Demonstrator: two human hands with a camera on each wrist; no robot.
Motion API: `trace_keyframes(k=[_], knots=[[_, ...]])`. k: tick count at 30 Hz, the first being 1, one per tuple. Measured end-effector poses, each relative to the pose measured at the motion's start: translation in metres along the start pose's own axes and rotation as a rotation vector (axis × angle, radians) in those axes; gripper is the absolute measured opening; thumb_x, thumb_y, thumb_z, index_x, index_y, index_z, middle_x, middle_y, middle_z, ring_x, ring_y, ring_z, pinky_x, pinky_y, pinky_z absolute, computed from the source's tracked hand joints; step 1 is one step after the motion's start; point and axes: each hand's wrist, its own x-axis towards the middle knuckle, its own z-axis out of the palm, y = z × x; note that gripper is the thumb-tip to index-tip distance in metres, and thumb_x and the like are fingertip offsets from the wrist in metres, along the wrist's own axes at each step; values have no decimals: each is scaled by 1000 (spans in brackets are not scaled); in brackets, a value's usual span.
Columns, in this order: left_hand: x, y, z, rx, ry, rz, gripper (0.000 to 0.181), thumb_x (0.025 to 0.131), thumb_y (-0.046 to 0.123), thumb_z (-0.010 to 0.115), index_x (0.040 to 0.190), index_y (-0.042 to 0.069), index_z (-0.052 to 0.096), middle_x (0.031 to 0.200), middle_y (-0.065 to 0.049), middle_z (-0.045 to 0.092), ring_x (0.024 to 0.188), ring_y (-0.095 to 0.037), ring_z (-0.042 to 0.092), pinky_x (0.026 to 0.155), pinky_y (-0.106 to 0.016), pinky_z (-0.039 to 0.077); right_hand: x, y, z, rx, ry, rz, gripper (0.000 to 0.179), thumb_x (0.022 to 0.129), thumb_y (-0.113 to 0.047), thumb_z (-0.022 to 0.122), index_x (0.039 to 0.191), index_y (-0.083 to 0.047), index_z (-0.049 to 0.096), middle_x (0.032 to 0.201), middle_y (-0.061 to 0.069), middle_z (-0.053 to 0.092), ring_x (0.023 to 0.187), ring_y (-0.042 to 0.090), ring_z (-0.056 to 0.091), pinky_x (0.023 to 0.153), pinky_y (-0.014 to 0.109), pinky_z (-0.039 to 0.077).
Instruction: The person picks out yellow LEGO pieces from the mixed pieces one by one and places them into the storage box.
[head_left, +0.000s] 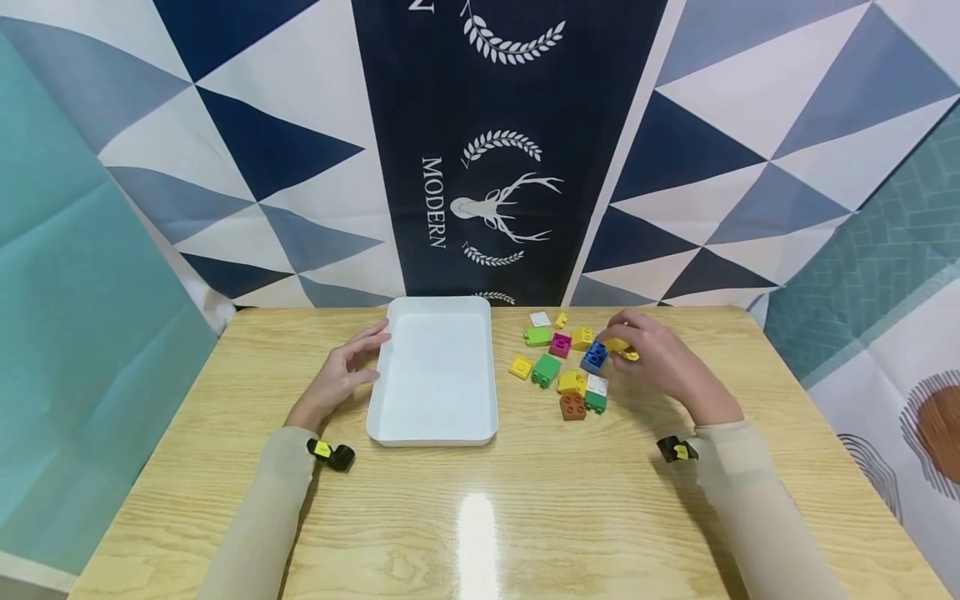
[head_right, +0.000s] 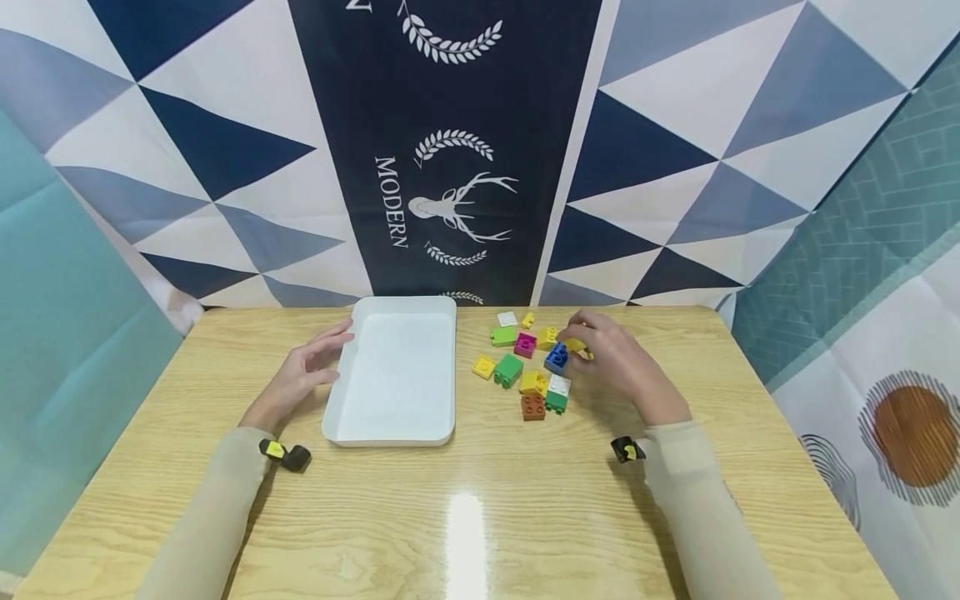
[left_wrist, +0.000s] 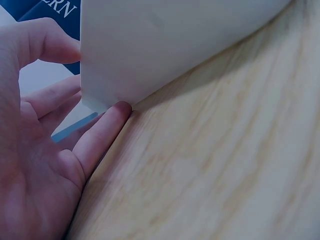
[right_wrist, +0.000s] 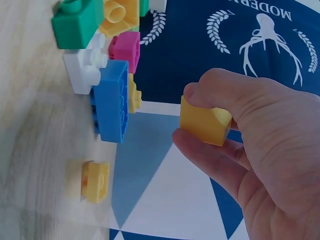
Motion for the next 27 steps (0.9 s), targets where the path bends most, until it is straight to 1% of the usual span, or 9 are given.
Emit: trace_keyframes(k=[4, 9, 14, 17, 22, 27], knots=[[0, 0, 0, 1, -1, -1, 65, 96, -12, 64, 160, -13, 52, 187, -23, 28, 173, -48, 27, 119, -1, 37, 2, 1, 1, 1, -6, 12, 27, 92, 4, 85, 118, -4, 84, 125, 21, 75, 113, 41, 74, 100, 61, 67], [-1, -1, 0, -3, -6, -1, 65, 97, -12, 64, 161, -13, 51, 187, -22, 27, 173, -48, 26, 119, -1, 36, 6, 4, 8, 17, -49, 41, 26, 94, 1, 85, 120, -4, 84, 129, 22, 74, 115, 41, 73, 102, 61, 66], [-1, 0, -1, 1, -7, -9, 65, 98, -10, 64, 161, -11, 51, 188, -20, 27, 173, -48, 28, 119, 0, 36, 12, 7, 13, 30, -52, 40, 25, 95, 3, 83, 119, -3, 83, 126, 22, 74, 111, 40, 73, 99, 60, 67], [-1, 0, -1, -1, -9, -9, 64, 98, -10, 64, 161, -11, 51, 188, -20, 26, 172, -48, 29, 118, -1, 36, 18, 8, 15, 45, -64, 51, 26, 95, 2, 82, 121, -2, 83, 126, 22, 74, 112, 40, 72, 100, 60, 67], [-1, 0, -1, -2, -7, -5, 64, 98, -11, 63, 161, -12, 51, 188, -21, 26, 173, -48, 28, 119, -1, 36, 32, 10, 16, 65, -108, 88, 28, 97, 1, 81, 125, -2, 82, 129, 22, 72, 112, 39, 73, 103, 59, 67], [-1, 1, 0, 6, -8, -11, 64, 99, -10, 64, 161, -12, 51, 188, -20, 27, 172, -49, 28, 119, -1, 36, 45, 9, 14, 77, -120, 101, 29, 98, 0, 79, 127, -1, 82, 126, 22, 71, 105, 37, 73, 100, 57, 68]])
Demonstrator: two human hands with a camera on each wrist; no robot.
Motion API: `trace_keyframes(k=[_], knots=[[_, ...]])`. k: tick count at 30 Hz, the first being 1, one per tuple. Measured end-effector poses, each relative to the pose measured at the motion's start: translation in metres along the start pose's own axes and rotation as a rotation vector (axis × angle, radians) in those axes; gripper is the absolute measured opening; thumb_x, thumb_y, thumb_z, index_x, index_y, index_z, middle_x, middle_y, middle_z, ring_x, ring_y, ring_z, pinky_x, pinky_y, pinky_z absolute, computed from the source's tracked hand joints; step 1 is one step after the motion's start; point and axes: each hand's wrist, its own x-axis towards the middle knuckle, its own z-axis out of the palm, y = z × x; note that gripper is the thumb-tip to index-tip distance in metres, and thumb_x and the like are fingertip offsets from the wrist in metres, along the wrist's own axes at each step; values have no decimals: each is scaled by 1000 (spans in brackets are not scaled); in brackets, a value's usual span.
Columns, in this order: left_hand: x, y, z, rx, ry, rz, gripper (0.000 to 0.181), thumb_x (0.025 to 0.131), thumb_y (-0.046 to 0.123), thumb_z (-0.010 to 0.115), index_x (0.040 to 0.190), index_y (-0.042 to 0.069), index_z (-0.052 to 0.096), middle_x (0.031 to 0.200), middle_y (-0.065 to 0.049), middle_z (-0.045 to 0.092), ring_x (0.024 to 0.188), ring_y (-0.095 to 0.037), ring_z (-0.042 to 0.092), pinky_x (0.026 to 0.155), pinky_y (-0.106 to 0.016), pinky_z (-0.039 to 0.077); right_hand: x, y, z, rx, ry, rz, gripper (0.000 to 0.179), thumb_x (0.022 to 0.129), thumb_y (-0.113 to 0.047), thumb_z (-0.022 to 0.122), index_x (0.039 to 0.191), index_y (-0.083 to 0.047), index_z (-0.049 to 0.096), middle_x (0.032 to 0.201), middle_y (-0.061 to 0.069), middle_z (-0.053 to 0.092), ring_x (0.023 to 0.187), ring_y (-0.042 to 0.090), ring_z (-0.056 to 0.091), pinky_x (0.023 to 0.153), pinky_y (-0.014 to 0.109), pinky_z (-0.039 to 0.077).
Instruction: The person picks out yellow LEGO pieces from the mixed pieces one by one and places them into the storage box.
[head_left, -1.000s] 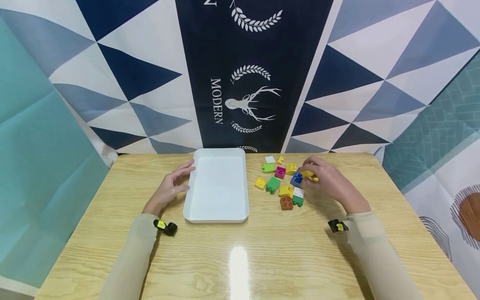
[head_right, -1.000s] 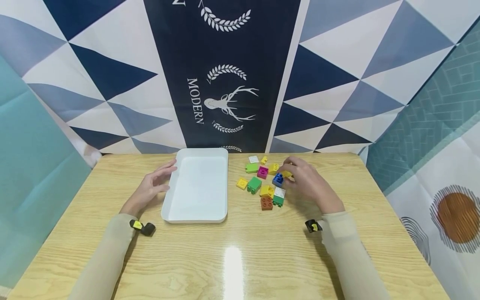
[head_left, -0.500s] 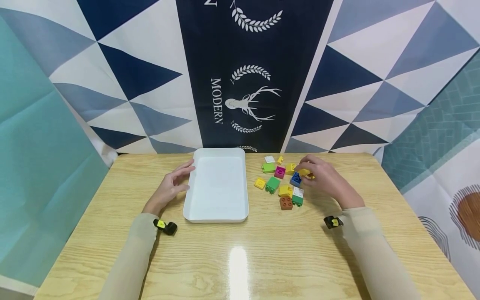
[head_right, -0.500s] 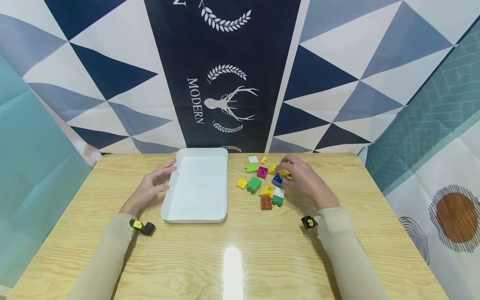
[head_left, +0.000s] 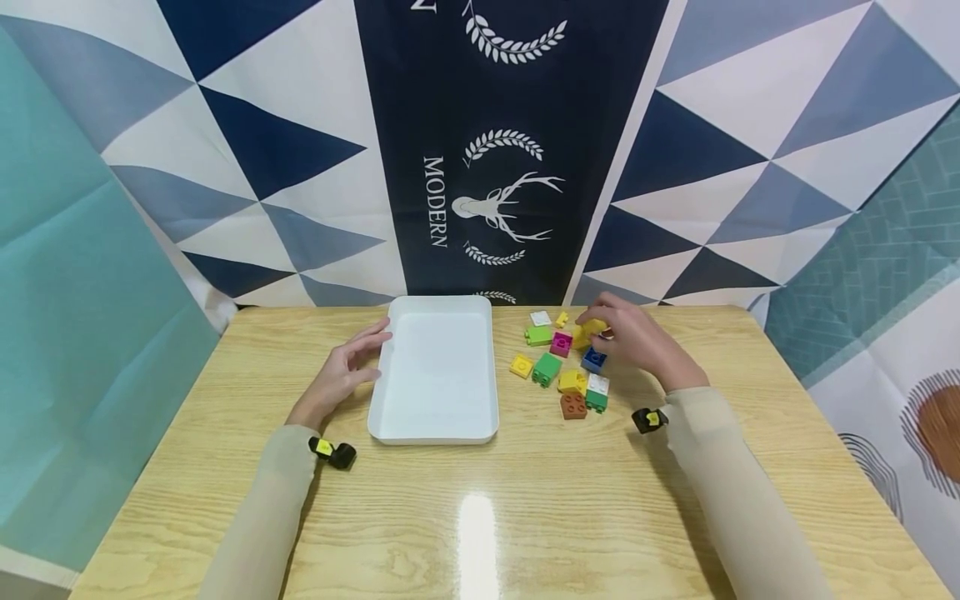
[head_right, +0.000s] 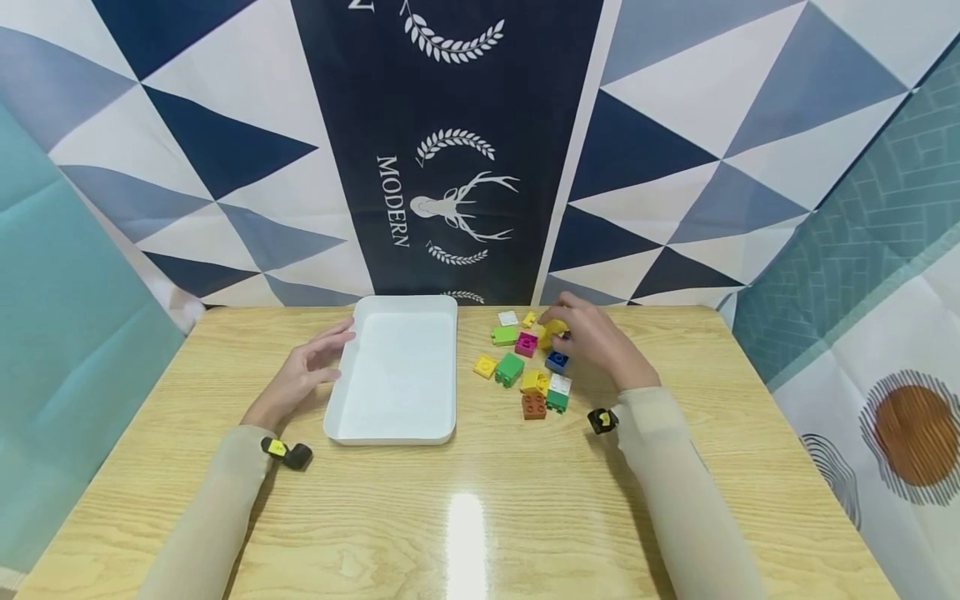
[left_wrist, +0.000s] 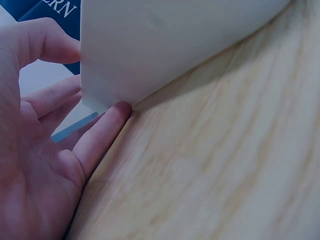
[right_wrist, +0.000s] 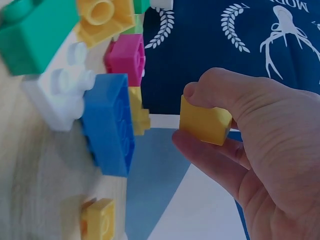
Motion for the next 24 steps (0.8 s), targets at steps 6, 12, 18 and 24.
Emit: trace_keyframes(k=[6, 12, 18, 24], knots=[[0, -2, 0, 5, -2, 1, 64, 99, -10, 64, 161, -12, 51, 188, -20, 27, 172, -49, 29, 118, -1, 36, 9, -3, -1, -4, -19, 13, 30, 99, -2, 79, 129, -3, 81, 125, 19, 71, 104, 34, 71, 100, 56, 68], [1, -3, -1, 12, -4, 12, 63, 99, -10, 65, 160, -12, 52, 188, -21, 27, 172, -50, 28, 119, -1, 36, 15, -8, 2, 1, -24, 7, 30, 98, -3, 80, 128, -3, 82, 128, 20, 72, 110, 37, 70, 104, 58, 66], [0, -2, -2, -6, -7, 24, 64, 98, -12, 64, 160, -13, 51, 188, -23, 26, 171, -51, 29, 119, -2, 37, 25, -14, 5, 29, -25, 11, 30, 100, -6, 80, 129, -5, 82, 131, 18, 72, 109, 35, 71, 102, 55, 68], [1, -1, -1, -4, -9, 21, 63, 98, -11, 65, 160, -13, 51, 188, -22, 27, 172, -48, 28, 119, -1, 36, 36, -22, 8, 51, -34, 18, 31, 101, -8, 80, 131, -6, 82, 136, 19, 70, 111, 36, 71, 102, 56, 67]])
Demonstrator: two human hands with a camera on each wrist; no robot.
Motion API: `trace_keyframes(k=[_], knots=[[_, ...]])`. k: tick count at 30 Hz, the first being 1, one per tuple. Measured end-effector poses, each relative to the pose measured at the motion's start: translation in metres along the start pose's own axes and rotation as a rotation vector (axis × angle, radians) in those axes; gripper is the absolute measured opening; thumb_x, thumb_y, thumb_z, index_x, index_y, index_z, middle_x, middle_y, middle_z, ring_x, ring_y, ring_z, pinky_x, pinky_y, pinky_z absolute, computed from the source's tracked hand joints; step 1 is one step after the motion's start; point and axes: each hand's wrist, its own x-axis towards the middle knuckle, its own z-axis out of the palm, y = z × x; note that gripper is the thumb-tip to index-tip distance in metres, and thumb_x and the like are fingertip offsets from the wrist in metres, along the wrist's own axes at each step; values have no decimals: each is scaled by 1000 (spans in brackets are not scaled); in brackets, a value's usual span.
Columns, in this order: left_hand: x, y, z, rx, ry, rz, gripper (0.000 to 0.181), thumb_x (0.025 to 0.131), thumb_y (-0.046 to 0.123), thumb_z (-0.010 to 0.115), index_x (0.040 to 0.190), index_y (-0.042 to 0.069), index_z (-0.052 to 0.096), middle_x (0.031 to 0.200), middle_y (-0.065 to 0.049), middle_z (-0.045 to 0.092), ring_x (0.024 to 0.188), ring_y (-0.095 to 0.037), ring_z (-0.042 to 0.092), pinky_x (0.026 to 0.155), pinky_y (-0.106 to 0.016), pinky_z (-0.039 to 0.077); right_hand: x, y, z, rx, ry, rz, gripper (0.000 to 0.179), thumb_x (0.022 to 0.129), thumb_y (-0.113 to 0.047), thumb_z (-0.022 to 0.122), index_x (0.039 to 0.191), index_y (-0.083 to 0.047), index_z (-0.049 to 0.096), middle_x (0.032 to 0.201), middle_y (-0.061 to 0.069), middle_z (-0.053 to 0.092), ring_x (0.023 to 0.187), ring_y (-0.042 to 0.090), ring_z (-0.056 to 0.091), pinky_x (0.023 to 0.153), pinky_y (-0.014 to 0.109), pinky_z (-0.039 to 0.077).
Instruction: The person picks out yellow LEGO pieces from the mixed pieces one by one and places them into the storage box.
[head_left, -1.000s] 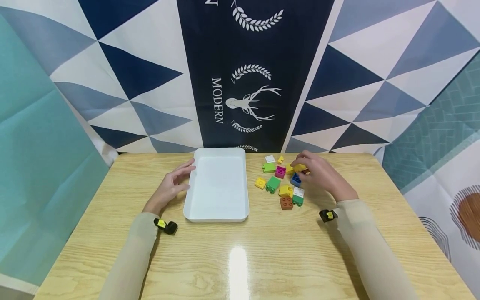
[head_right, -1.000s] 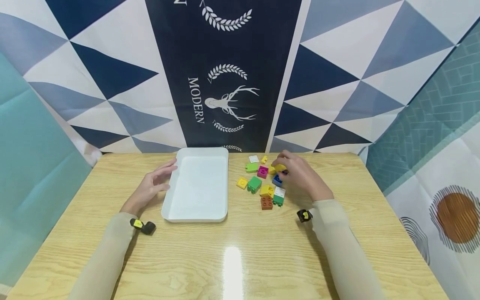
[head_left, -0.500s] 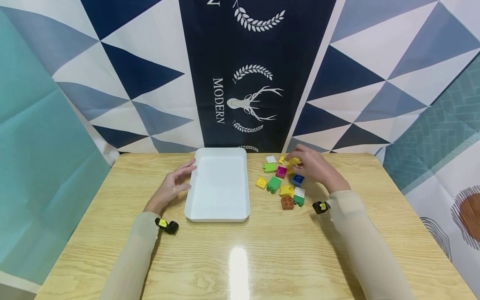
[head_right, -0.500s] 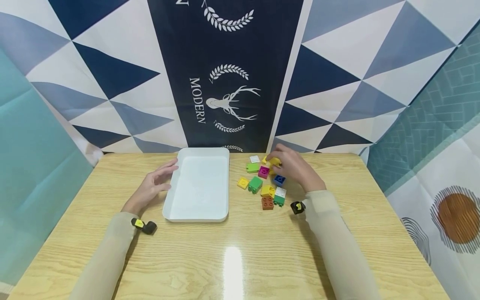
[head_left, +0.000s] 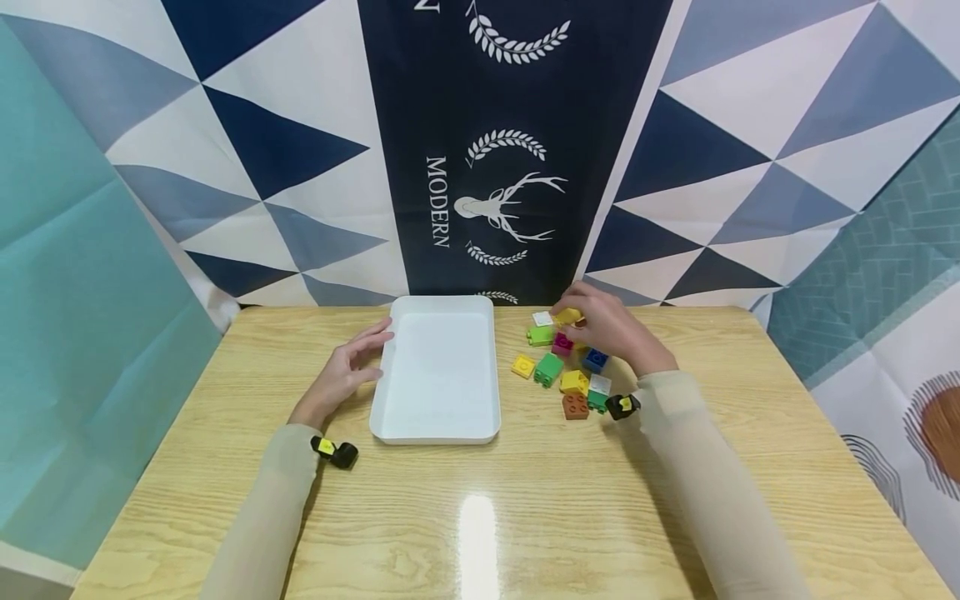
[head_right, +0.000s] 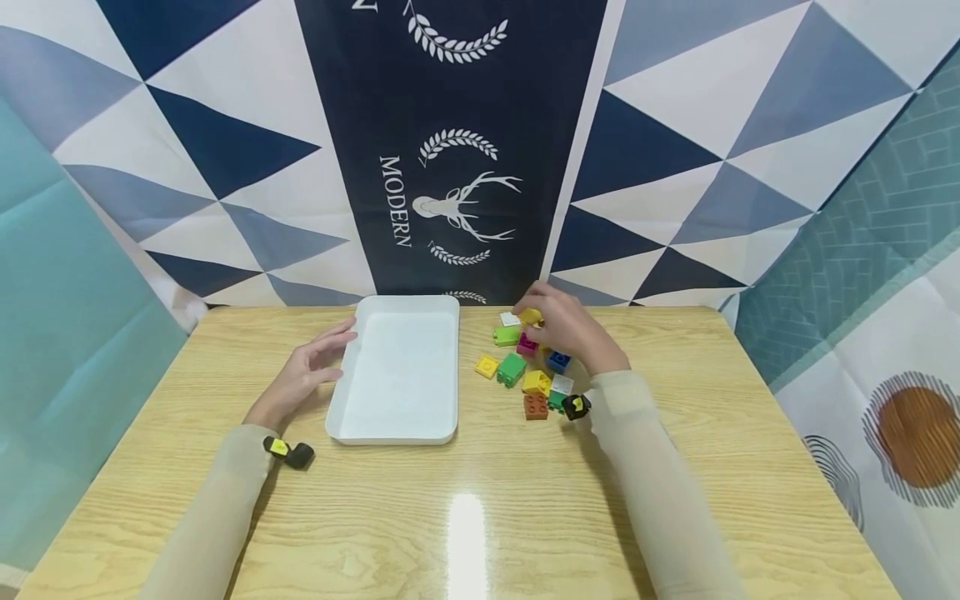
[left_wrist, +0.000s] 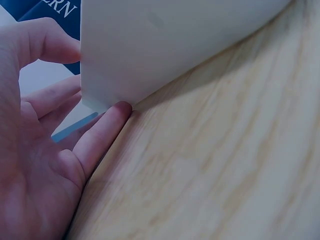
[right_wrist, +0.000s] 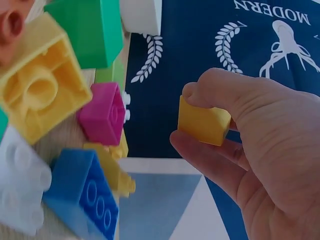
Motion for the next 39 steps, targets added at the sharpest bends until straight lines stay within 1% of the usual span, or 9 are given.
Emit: trace_keyframes(k=[6, 10, 19, 23, 27, 31, 36, 39], knots=[[0, 3, 1, 16, 1, -10, 63, 99, -10, 65, 160, -12, 52, 188, -22, 27, 174, -47, 26, 119, 0, 34, 11, -8, 4, 19, -11, 3, 32, 101, -9, 79, 132, -6, 82, 139, 18, 69, 114, 37, 69, 106, 57, 65], [0, 4, 1, 23, 6, -15, 63, 98, -10, 65, 160, -11, 52, 188, -21, 27, 174, -47, 26, 119, 1, 34, 18, -14, 8, 31, -14, -3, 31, 101, -9, 78, 132, -6, 82, 139, 18, 69, 114, 37, 68, 105, 56, 65], [0, 3, 1, 27, 6, -6, 63, 98, -11, 65, 160, -11, 52, 188, -22, 27, 174, -47, 27, 120, 0, 35, 32, -26, 17, 57, -22, -16, 33, 100, -8, 77, 133, -6, 82, 140, 17, 69, 105, 35, 69, 99, 51, 66], [0, 2, 1, 21, 3, 2, 63, 99, -11, 65, 160, -12, 52, 187, -23, 27, 174, -47, 27, 120, -1, 35, 37, -32, 20, 73, -20, -19, 34, 99, -7, 76, 133, -6, 82, 138, 17, 69, 106, 34, 68, 98, 49, 66], [1, 1, 1, 19, 2, 6, 64, 98, -11, 65, 160, -12, 52, 187, -22, 27, 173, -48, 28, 120, -1, 35, 42, -37, 24, 77, -34, -37, 35, 99, -5, 75, 133, -4, 81, 138, 18, 70, 109, 35, 67, 98, 49, 65], [2, 0, 1, 19, 2, 9, 64, 97, -11, 65, 160, -12, 52, 187, -23, 27, 172, -48, 29, 120, -1, 35, 46, -43, 29, 76, -50, -45, 35, 99, -5, 75, 134, -5, 81, 139, 18, 69, 111, 34, 68, 100, 49, 65], [1, -1, 1, 15, 2, 12, 64, 97, -12, 64, 160, -13, 52, 187, -23, 27, 173, -48, 28, 119, -1, 35, 53, -52, 33, 88, -49, -65, 34, 99, -7, 77, 133, -7, 82, 139, 16, 70, 113, 34, 68, 102, 48, 66], [1, -1, 0, 14, 3, 10, 64, 97, -12, 64, 160, -13, 52, 187, -23, 27, 173, -48, 28, 119, -1, 35, 57, -58, 35, 96, -48, -78, 34, 100, -8, 77, 133, -7, 82, 138, 16, 70, 117, 34, 68, 105, 49, 65]])
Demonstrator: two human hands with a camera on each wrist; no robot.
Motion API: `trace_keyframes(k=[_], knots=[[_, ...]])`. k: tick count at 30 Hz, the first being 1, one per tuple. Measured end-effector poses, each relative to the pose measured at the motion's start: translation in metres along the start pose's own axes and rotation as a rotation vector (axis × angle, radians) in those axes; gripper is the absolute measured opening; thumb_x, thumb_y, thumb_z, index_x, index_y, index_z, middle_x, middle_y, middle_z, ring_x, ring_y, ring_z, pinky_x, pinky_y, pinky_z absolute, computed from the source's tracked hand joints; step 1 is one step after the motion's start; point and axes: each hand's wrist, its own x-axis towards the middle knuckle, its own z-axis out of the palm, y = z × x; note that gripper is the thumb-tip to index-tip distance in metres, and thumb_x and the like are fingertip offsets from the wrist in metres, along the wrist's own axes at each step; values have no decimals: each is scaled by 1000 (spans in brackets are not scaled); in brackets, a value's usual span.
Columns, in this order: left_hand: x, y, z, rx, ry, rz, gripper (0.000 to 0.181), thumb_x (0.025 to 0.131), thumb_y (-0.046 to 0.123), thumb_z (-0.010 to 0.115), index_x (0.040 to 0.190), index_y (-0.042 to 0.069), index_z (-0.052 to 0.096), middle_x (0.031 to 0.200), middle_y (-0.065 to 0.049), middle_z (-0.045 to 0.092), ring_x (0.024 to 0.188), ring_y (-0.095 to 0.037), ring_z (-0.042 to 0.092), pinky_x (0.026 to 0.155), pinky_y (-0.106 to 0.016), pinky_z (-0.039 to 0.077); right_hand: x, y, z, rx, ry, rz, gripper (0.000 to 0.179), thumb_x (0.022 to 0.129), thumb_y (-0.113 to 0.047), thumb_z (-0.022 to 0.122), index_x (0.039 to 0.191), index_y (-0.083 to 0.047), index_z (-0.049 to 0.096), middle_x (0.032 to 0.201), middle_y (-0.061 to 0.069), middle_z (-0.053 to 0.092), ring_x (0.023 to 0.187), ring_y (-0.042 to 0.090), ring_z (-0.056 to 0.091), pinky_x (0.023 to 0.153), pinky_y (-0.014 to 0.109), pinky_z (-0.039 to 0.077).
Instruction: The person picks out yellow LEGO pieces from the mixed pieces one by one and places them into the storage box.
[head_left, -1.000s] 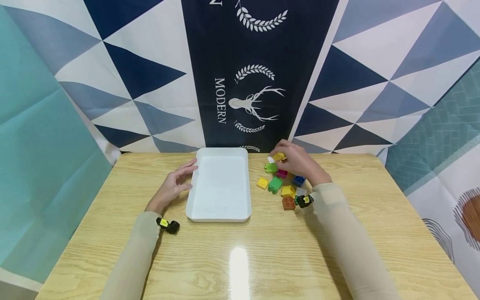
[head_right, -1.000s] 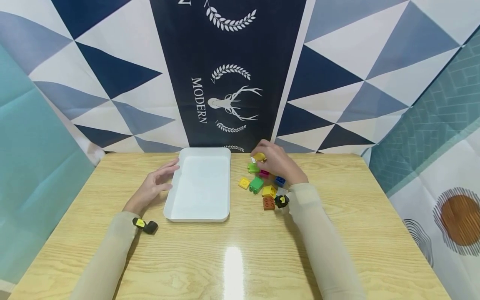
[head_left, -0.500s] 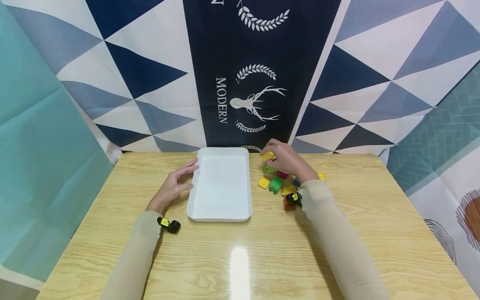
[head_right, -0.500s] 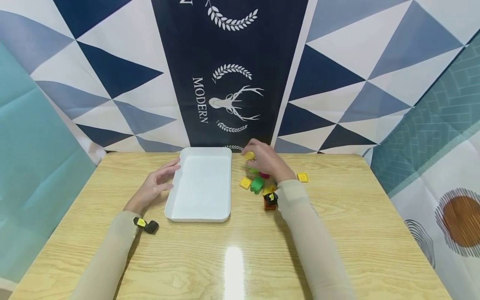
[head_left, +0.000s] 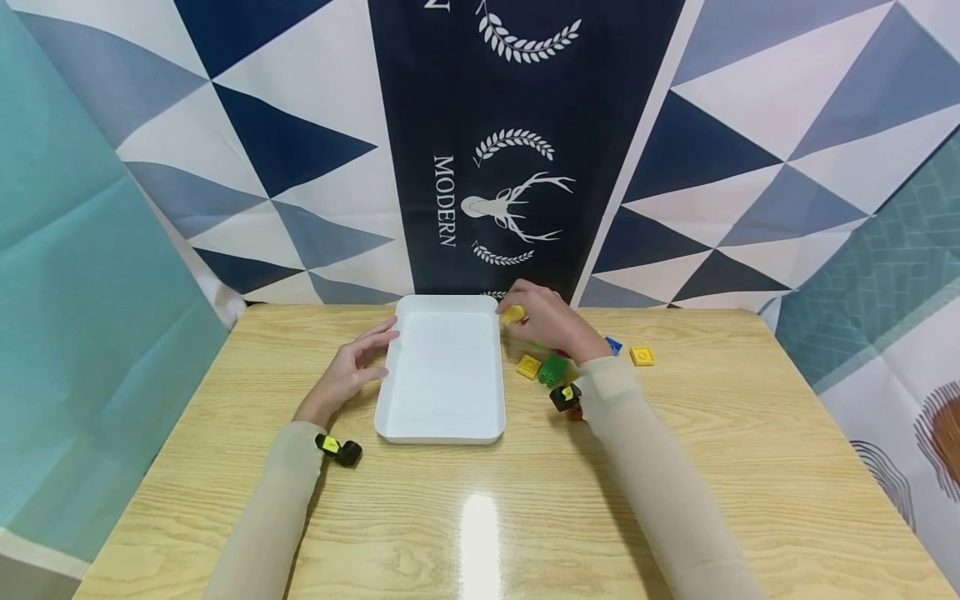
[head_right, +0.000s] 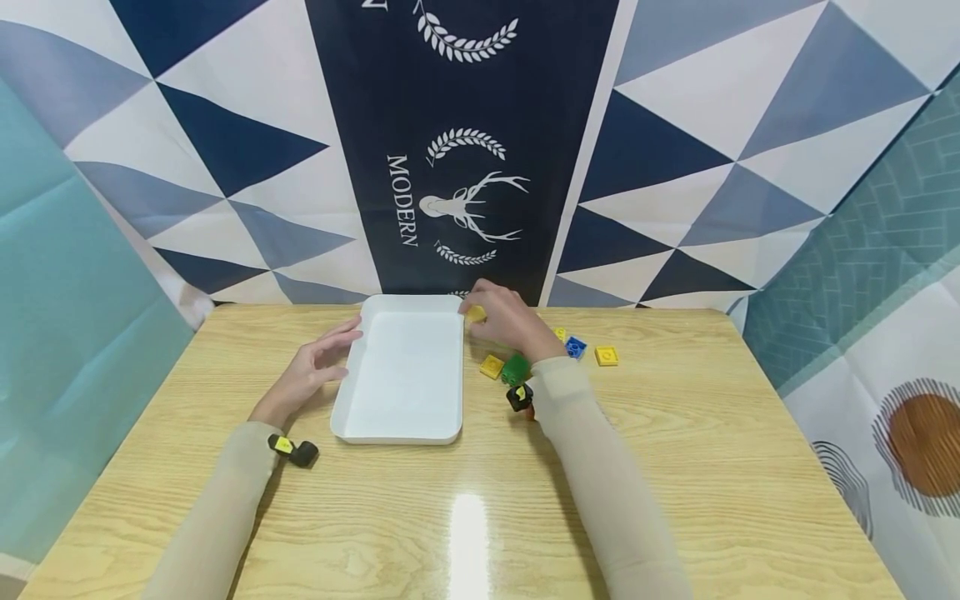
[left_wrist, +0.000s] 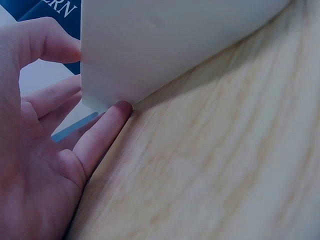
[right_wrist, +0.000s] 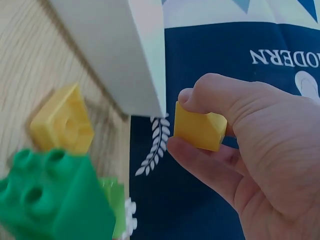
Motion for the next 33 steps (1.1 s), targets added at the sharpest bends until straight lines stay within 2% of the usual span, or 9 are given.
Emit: trace_keyframes(k=[9, 13, 21, 33], knots=[[0, 0, 0, 5, 1, -12, 64, 98, -11, 64, 161, -12, 52, 188, -22, 27, 174, -47, 27, 119, 0, 35, 12, -21, 1, 43, 7, 6, 32, 100, -6, 77, 132, -7, 82, 137, 13, 70, 112, 32, 68, 102, 44, 68], [1, 1, 1, 0, -1, -13, 64, 97, -12, 64, 160, -12, 52, 187, -22, 27, 173, -48, 29, 119, -1, 35, 16, -26, 3, 62, 5, 19, 32, 101, -7, 78, 133, -8, 82, 137, 13, 70, 115, 32, 67, 105, 43, 67], [0, 1, 2, -8, 4, -30, 66, 96, -11, 64, 160, -10, 53, 188, -19, 28, 173, -47, 29, 120, 0, 32, 23, -38, 5, 83, 5, 15, 31, 101, -7, 79, 132, -9, 83, 136, 12, 70, 114, 31, 67, 102, 39, 67], [0, 1, 0, -2, 0, -27, 65, 97, -10, 65, 161, -9, 53, 188, -18, 27, 174, -46, 26, 120, 0, 32, 29, -53, 2, 96, -10, 12, 32, 101, -6, 80, 132, -8, 83, 135, 10, 69, 115, 30, 68, 106, 41, 67]])
